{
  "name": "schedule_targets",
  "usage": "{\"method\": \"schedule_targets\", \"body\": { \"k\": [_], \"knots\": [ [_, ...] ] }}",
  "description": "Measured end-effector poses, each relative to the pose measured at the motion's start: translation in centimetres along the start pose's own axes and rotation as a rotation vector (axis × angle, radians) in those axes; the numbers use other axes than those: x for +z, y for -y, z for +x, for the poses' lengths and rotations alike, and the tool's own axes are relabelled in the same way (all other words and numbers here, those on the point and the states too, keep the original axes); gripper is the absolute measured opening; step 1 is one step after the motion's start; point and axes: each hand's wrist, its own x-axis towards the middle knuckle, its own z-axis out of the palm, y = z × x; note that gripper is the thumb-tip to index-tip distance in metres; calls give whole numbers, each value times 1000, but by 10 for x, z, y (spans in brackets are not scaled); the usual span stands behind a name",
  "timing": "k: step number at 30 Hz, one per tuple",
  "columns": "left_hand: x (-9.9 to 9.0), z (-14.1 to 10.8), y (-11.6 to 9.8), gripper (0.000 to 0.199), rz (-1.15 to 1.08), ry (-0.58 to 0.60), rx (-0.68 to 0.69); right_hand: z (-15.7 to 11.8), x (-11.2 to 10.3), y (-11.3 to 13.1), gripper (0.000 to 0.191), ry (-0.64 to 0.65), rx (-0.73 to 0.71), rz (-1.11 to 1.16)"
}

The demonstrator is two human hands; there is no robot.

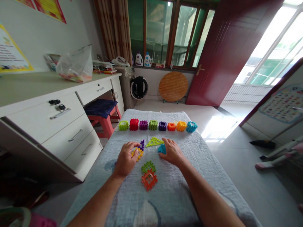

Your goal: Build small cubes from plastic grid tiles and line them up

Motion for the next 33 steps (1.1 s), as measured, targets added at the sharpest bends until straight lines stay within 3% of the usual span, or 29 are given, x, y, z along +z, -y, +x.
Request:
{"method": "schedule_targets", "body": {
  "k": [4,9,13,16,20,25,29,33],
  "knots": [
    [1,-1,2,19,-3,-2,2,-1,-3,-3,65,-27,48,-33],
    [3,-1,2,19,1,0,0,1,0,-1,47,-1,109,-96],
    [2,0,3,20,13,-10,2,5,3,2,44,4,112,-97],
    [-1,2,12,20,51,-23,-17,8,-10,-8,42,-21,96,-56],
    [-2,2,35,20,150,-13,-88,20,-56,-53,37,-138,105,-2],
    [4,-2,50,22,215,103,-170,48,-107,-141,42,-262,217,-7],
    [7,-2,49,23,203,121,-172,70,-112,-194,45,-239,241,-12],
    [8,0,47,22,160,120,-149,84,-103,-217,44,-137,223,-9]
  ]
}}
